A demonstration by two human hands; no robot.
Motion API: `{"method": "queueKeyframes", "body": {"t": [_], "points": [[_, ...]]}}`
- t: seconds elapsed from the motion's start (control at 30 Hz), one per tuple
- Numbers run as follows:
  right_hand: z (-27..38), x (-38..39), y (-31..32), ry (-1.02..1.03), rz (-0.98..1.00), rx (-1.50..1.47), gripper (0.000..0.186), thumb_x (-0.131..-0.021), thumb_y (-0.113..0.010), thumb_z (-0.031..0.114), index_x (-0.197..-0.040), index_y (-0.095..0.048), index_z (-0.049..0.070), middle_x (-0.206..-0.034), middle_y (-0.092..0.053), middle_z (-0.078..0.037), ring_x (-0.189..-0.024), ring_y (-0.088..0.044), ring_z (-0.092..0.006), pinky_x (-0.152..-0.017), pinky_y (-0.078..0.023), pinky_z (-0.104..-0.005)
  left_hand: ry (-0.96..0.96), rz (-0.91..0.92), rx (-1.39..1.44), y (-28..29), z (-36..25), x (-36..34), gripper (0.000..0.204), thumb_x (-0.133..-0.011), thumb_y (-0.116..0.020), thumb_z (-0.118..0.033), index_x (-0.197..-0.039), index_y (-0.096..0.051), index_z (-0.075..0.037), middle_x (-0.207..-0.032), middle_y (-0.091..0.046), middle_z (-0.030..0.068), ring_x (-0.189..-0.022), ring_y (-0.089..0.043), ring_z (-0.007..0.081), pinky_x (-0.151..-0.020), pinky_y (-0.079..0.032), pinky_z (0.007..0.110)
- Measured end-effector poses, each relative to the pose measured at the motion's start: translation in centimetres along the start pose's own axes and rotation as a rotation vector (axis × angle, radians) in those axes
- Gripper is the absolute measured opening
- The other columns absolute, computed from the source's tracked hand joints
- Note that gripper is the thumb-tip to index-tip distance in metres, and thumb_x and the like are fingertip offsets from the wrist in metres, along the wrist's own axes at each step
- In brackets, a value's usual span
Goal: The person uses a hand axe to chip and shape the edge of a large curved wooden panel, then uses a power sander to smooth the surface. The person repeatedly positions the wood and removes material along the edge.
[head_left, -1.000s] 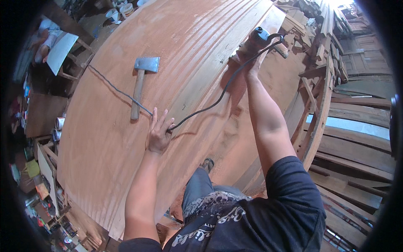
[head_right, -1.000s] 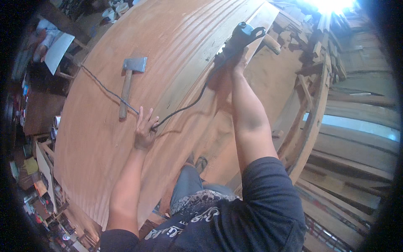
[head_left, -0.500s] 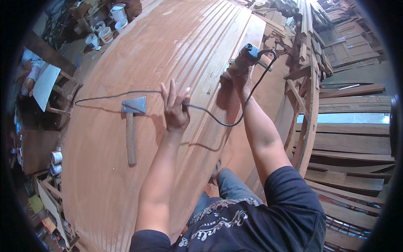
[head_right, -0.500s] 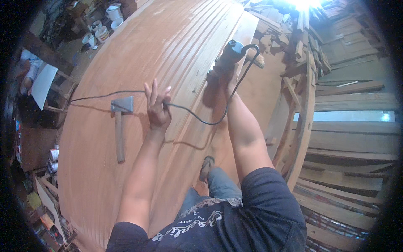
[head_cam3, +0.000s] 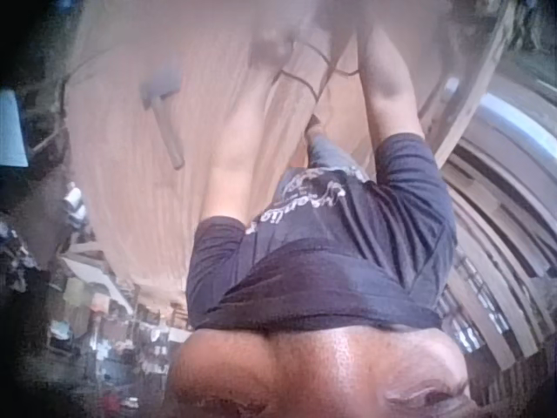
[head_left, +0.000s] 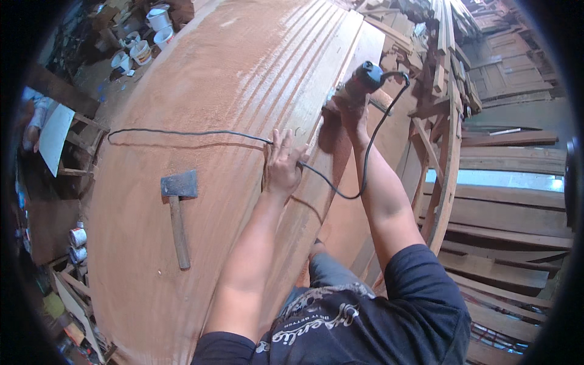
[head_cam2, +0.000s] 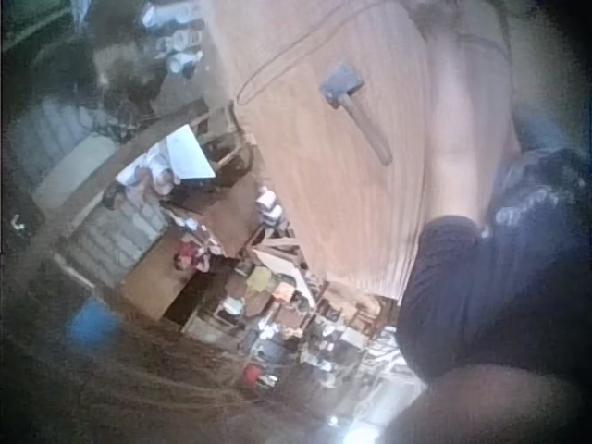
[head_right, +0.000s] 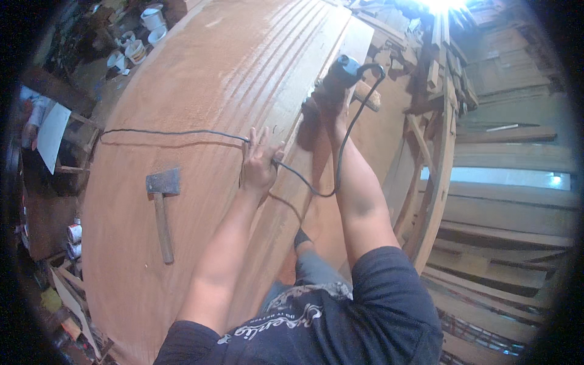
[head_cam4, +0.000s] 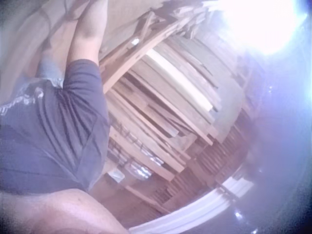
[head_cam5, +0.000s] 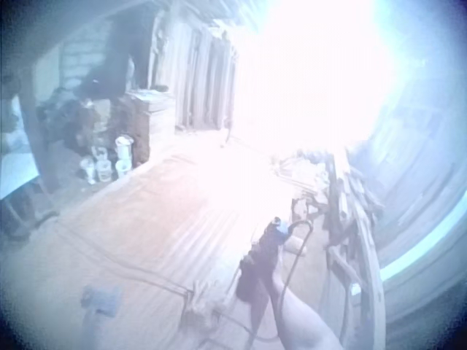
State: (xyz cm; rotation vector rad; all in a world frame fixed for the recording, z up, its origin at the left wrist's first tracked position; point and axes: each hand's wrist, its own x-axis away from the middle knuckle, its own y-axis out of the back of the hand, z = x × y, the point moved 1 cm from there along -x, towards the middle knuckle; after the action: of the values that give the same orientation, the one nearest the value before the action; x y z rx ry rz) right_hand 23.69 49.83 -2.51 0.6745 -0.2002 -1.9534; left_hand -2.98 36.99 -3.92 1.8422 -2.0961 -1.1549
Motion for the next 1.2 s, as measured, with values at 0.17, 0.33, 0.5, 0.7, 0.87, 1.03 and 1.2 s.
{"method": "queueKeyframes", "body": {"t": [0.17,0.33,0.5,0.7,0.87,1.03,1.2], "points": [[-8.8,-5.6,4.2,-0.267,0.000,-0.258,0.051,-0.081,-0.090,0.023,-0.123,-0.067,0.004,-0.114,-0.075,-0.012,-0.106,-0.072,-0.0266,-0.093,-0.057,-0.0400,0.011,0.129,-0.107,0.4,-2.3,-1.6,0.029,-0.103,-0.069,-0.030,-0.130,-0.076,-0.021,-0.164,-0.050,0.0179,-0.155,-0.032,0.0554,-0.126,-0.026,0.069],[-7.7,-6.2,0.3,-0.323,0.042,-0.310,0.053,-0.081,-0.090,0.024,-0.124,-0.066,0.003,-0.114,-0.075,-0.013,-0.107,-0.072,-0.0272,-0.095,-0.057,-0.0403,0.019,0.160,-0.183,1.0,-1.6,-1.4,0.032,-0.102,-0.069,-0.036,-0.129,-0.077,-0.021,-0.162,-0.052,0.0203,-0.154,-0.034,0.0562,-0.126,-0.025,0.070],[-6.6,-7.5,0.2,-0.304,0.081,-0.261,0.055,-0.081,-0.090,0.024,-0.125,-0.065,0.003,-0.115,-0.074,-0.013,-0.108,-0.072,-0.0272,-0.096,-0.057,-0.0404,0.022,0.194,-0.197,1.0,-2.0,-1.6,0.032,-0.101,-0.071,-0.036,-0.129,-0.077,-0.022,-0.162,-0.052,0.0195,-0.154,-0.035,0.0557,-0.126,-0.026,0.070],[-6.0,-9.2,0.9,-0.295,0.197,-0.226,0.057,-0.081,-0.090,0.024,-0.127,-0.064,0.004,-0.117,-0.074,-0.013,-0.109,-0.071,-0.0272,-0.096,-0.057,-0.0406,0.038,0.227,-0.187,1.4,-2.6,-1.6,0.029,-0.102,-0.069,-0.029,-0.129,-0.076,-0.019,-0.164,-0.049,0.0182,-0.156,-0.031,0.0549,-0.129,-0.023,0.068],[-6.0,-10.8,1.3,-0.297,0.296,-0.202,0.059,-0.081,-0.090,0.025,-0.129,-0.063,0.004,-0.118,-0.074,-0.013,-0.110,-0.071,-0.0272,-0.097,-0.056,-0.0406,0.047,0.228,-0.182,1.6,-2.7,-1.6,0.028,-0.103,-0.068,-0.032,-0.125,-0.079,-0.018,-0.163,-0.051,0.0170,-0.157,-0.030,0.0547,-0.129,-0.023,0.068],[-6.7,-12.3,1.5,-0.286,0.311,-0.183,0.060,-0.082,-0.090,0.025,-0.131,-0.062,0.004,-0.119,-0.073,-0.013,-0.111,-0.071,-0.0271,-0.098,-0.056,-0.0407,0.058,0.220,-0.184,1.3,-2.7,-1.4,0.028,-0.099,-0.073,-0.032,-0.124,-0.079,-0.021,-0.162,-0.053,0.0158,-0.156,-0.033,0.0538,-0.128,-0.024,0.069],[-8.0,-14.0,1.5,-0.261,0.260,-0.156,0.062,-0.082,-0.090,0.025,-0.132,-0.061,0.004,-0.120,-0.073,-0.013,-0.112,-0.071,-0.0271,-0.098,-0.056,-0.0408,0.071,0.210,-0.180,1.3,-2.9,-1.7,0.029,-0.096,-0.077,-0.029,-0.124,-0.079,-0.022,-0.162,-0.054,0.0151,-0.156,-0.034,0.0532,-0.128,-0.026,0.067]]}}
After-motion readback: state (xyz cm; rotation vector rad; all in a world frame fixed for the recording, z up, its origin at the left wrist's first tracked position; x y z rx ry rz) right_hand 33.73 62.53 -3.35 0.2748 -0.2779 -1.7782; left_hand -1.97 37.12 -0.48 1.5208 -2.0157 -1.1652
